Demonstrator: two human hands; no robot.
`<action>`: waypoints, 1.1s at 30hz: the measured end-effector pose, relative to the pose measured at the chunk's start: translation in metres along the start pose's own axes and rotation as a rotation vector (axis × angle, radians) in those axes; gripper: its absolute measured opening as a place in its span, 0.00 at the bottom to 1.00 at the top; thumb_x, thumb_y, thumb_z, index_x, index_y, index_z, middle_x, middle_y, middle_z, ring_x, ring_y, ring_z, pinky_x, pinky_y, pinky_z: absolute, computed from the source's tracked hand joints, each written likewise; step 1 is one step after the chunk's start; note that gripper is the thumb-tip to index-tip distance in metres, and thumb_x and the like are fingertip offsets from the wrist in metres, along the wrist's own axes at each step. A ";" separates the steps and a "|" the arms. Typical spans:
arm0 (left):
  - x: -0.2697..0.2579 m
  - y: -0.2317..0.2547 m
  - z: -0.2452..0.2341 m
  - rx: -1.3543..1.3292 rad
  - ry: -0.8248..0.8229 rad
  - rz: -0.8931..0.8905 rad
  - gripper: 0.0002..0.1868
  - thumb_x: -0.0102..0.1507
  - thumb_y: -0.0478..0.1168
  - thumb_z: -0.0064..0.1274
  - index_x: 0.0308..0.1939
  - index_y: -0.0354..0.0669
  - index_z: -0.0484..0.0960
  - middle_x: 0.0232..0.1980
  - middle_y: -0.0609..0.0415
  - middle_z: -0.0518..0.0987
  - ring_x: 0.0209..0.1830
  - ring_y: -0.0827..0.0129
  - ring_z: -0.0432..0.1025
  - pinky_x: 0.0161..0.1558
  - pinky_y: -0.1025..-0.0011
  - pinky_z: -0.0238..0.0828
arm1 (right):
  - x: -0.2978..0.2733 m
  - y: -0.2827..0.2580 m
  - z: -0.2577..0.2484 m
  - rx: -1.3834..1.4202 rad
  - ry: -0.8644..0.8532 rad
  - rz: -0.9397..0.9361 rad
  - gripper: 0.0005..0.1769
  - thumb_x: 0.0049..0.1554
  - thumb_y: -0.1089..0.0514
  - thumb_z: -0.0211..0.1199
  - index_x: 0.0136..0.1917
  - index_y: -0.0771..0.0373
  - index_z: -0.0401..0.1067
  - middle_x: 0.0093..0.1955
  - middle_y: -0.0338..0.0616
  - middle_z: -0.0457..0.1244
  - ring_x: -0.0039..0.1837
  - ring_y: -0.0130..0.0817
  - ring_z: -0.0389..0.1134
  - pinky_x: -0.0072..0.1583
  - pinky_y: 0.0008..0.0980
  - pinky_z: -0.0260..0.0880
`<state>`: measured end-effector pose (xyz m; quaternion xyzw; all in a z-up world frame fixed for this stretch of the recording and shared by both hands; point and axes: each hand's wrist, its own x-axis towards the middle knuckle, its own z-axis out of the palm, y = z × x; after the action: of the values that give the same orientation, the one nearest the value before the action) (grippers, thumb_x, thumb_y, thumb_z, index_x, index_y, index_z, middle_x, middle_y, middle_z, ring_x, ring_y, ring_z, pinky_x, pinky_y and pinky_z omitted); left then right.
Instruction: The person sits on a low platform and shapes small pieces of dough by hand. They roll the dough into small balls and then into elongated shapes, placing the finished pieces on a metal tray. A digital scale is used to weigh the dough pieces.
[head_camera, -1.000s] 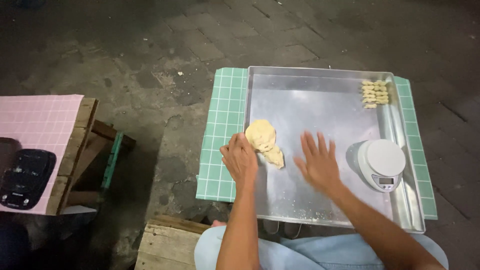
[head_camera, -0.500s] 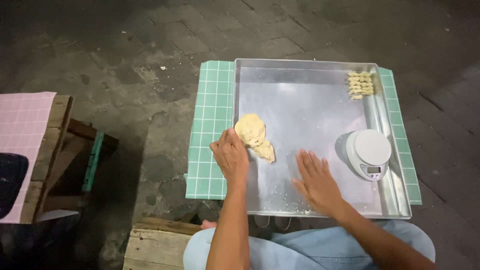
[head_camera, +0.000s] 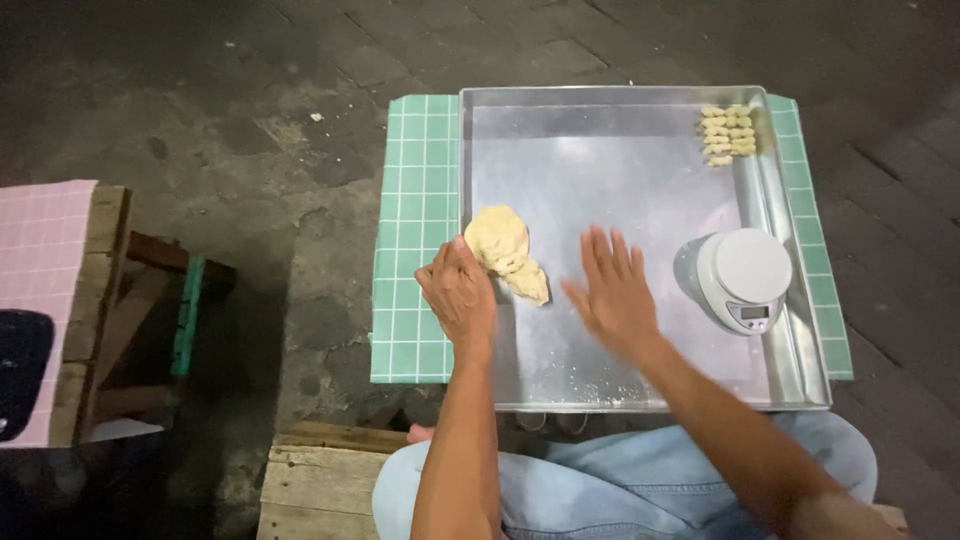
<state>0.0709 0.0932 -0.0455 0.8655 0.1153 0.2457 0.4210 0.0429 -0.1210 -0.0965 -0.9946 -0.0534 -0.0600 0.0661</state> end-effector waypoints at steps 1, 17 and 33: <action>-0.001 -0.001 0.001 0.010 -0.002 -0.006 0.29 0.78 0.48 0.31 0.25 0.42 0.73 0.28 0.54 0.68 0.38 0.60 0.66 0.41 0.62 0.71 | -0.028 0.002 0.001 -0.037 -0.027 -0.023 0.42 0.69 0.33 0.37 0.85 0.61 0.45 0.86 0.54 0.43 0.85 0.59 0.39 0.78 0.61 0.37; 0.003 -0.030 0.030 0.183 0.061 0.061 0.28 0.78 0.52 0.29 0.41 0.44 0.83 0.42 0.55 0.81 0.44 0.55 0.70 0.44 0.54 0.71 | 0.069 0.083 -0.005 0.483 0.435 -0.090 0.29 0.75 0.62 0.37 0.87 0.65 0.40 0.89 0.49 0.33 0.87 0.46 0.27 0.82 0.45 0.19; -0.104 0.065 0.186 0.324 -0.453 0.391 0.45 0.72 0.64 0.27 0.80 0.31 0.45 0.84 0.35 0.42 0.85 0.45 0.34 0.80 0.47 0.30 | -0.093 0.161 -0.103 0.555 0.066 0.860 0.60 0.56 0.20 0.20 0.85 0.64 0.27 0.88 0.51 0.24 0.84 0.56 0.15 0.77 0.67 0.17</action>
<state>0.0788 -0.1143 -0.1262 0.9594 -0.1116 0.1019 0.2380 -0.0424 -0.3028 -0.0275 -0.8691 0.3489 -0.0424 0.3481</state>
